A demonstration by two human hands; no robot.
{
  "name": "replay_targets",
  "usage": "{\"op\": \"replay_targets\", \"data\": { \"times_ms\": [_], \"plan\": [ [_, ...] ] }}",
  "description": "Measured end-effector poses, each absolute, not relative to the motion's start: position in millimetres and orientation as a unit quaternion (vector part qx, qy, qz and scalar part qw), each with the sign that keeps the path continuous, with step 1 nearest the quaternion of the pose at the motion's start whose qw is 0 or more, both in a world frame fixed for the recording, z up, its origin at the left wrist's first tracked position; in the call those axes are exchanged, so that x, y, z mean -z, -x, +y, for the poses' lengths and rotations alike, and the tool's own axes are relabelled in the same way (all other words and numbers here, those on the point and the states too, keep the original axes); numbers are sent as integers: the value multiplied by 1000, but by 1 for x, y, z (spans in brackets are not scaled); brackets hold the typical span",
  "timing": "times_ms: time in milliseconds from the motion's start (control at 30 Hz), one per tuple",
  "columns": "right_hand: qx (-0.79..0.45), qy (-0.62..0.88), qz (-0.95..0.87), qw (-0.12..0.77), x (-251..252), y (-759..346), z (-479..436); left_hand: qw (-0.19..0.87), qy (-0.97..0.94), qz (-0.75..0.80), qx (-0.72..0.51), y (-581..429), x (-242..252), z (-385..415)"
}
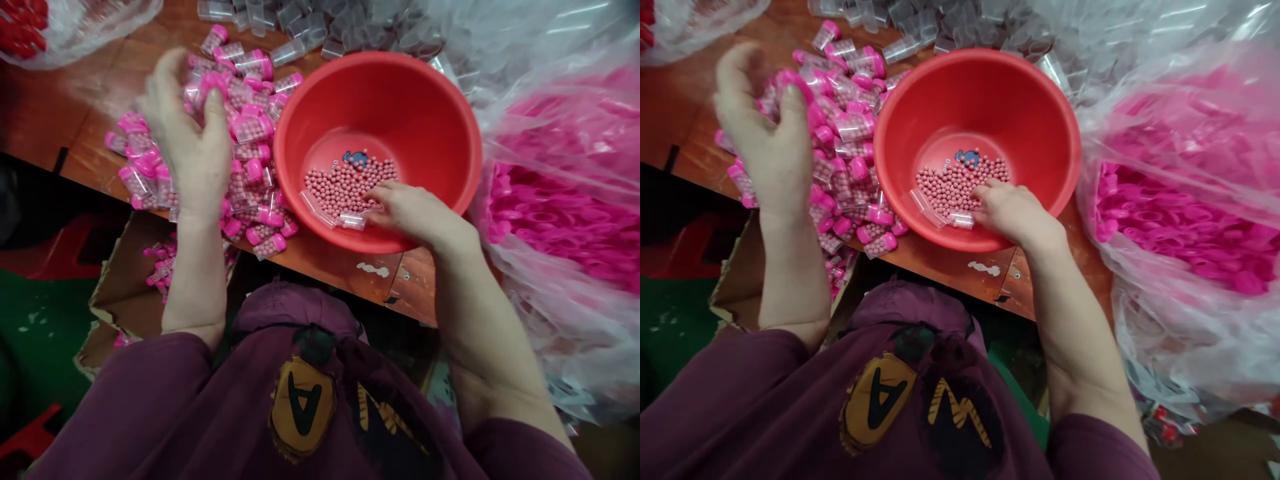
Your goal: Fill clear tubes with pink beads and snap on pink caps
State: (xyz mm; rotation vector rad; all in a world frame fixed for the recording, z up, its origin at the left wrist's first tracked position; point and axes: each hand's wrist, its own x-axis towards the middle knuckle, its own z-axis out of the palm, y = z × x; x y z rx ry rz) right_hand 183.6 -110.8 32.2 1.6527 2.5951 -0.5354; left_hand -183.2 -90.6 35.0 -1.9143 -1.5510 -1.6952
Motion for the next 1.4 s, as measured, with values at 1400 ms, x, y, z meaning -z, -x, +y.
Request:
{"op": "replay_targets", "data": {
  "times_ms": [1400],
  "plan": [
    [124, -603, 740, -271, -68, -208, -179, 10, 930, -351, -109, 23, -13, -5]
  ]
}}
